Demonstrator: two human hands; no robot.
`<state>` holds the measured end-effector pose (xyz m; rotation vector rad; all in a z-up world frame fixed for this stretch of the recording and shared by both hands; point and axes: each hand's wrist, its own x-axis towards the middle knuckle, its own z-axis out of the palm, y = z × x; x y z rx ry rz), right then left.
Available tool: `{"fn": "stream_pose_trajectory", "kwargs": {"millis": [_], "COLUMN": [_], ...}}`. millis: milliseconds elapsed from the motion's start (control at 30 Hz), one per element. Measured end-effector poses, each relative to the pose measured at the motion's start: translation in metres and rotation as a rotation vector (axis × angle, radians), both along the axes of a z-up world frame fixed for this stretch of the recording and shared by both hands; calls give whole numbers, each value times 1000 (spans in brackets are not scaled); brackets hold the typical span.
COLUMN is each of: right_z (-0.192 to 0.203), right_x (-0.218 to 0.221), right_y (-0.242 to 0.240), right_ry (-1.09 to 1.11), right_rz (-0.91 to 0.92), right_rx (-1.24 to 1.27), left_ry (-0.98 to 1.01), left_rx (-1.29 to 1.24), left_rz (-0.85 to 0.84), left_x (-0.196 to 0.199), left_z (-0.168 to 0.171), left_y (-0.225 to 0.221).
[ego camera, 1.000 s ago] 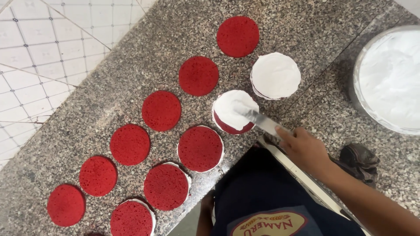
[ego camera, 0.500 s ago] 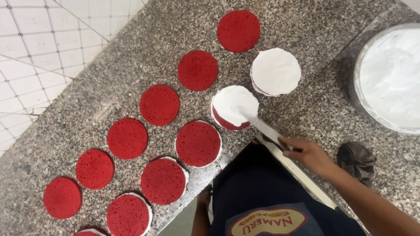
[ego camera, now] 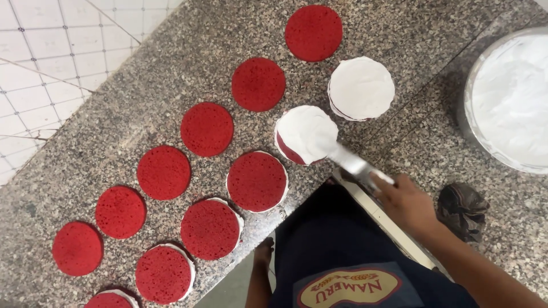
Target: Applying liquid and frosting to red cake bases in a bakery setting.
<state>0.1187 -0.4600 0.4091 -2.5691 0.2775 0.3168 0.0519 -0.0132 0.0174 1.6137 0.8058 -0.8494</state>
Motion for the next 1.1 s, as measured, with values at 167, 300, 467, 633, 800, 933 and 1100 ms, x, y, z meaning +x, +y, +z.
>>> {"fn": "stream_pose_trajectory", "kwargs": {"millis": [167, 300, 467, 633, 800, 933, 1100], "right_z": [-2, -3, -4, -9, -16, -6, 2], "right_x": [-4, 1, 2, 9, 16, 18, 24], "right_y": [-1, 8, 2, 1, 15, 11, 5], "right_ry": [-196, -142, 52, 107, 386, 128, -84], "right_rz": [64, 184, -40, -175, -468, -33, 115], "right_rx": [-175, -326, -95, 376, 550, 172, -413], "left_ry": [11, 7, -30, -155, -33, -64, -76], "left_rx": [-44, -28, -71, -68, -101, -66, -91], "left_rz": [76, 63, 98, -48, 83, 5, 108], "left_x": [-4, -6, -13, -19, -21, -12, -11], "left_z": [2, 4, 0, -15, -14, -12, -15], "left_y": [1, -1, 3, 7, 2, 4, 7]}}
